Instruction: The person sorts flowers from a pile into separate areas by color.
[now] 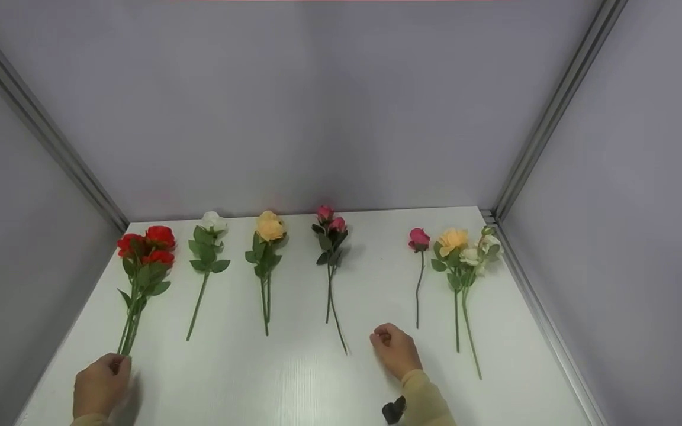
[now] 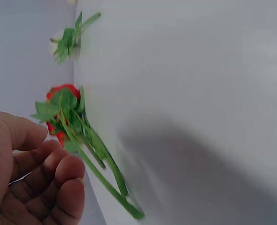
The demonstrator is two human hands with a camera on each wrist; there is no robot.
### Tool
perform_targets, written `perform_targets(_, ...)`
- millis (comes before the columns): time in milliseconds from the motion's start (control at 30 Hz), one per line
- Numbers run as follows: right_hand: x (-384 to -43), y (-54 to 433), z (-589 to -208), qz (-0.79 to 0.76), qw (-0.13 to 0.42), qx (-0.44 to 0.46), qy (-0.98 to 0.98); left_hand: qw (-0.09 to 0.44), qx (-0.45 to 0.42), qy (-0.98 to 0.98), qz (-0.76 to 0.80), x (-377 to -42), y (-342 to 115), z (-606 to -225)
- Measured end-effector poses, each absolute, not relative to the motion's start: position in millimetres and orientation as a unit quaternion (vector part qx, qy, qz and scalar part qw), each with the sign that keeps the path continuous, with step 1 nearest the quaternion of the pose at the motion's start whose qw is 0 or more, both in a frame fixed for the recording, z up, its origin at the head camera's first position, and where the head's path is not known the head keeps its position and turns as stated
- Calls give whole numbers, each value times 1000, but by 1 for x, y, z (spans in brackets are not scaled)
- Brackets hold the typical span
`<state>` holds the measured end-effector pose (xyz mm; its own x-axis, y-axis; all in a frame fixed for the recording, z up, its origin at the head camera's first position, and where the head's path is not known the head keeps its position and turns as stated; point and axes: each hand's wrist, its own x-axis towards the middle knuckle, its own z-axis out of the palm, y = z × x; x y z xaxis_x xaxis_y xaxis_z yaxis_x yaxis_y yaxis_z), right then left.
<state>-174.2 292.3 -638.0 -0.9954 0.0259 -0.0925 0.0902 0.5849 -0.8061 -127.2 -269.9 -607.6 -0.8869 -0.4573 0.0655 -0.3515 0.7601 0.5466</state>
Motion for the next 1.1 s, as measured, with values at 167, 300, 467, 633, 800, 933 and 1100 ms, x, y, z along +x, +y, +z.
perform_targets(167,-168,327,-626,-440,-7,88,894,112,166,-941,-271,-137,-243,-603)
perform_targets(300,-170,350,-620,-414,-32,109,903,125,121,-944,-279,-143,-220,-603)
perform_targets(467,-172,368,-620,-383,-41,128,914,102,77,-944,-305,-151,-190,-605)
perform_targets(633,-178,374,-629,-356,-25,130,925,90,52,-944,-313,-159,-161,-608)
perform_targets(800,-188,373,-636,-349,12,129,928,79,27,-942,-326,-173,-130,-611)
perform_targets(933,-195,370,-638,-348,38,132,927,65,12,-936,-345,-187,-104,-611)
perform_targets(1100,-204,362,-640,-335,54,142,930,46,21,-935,-351,-203,-75,-612)
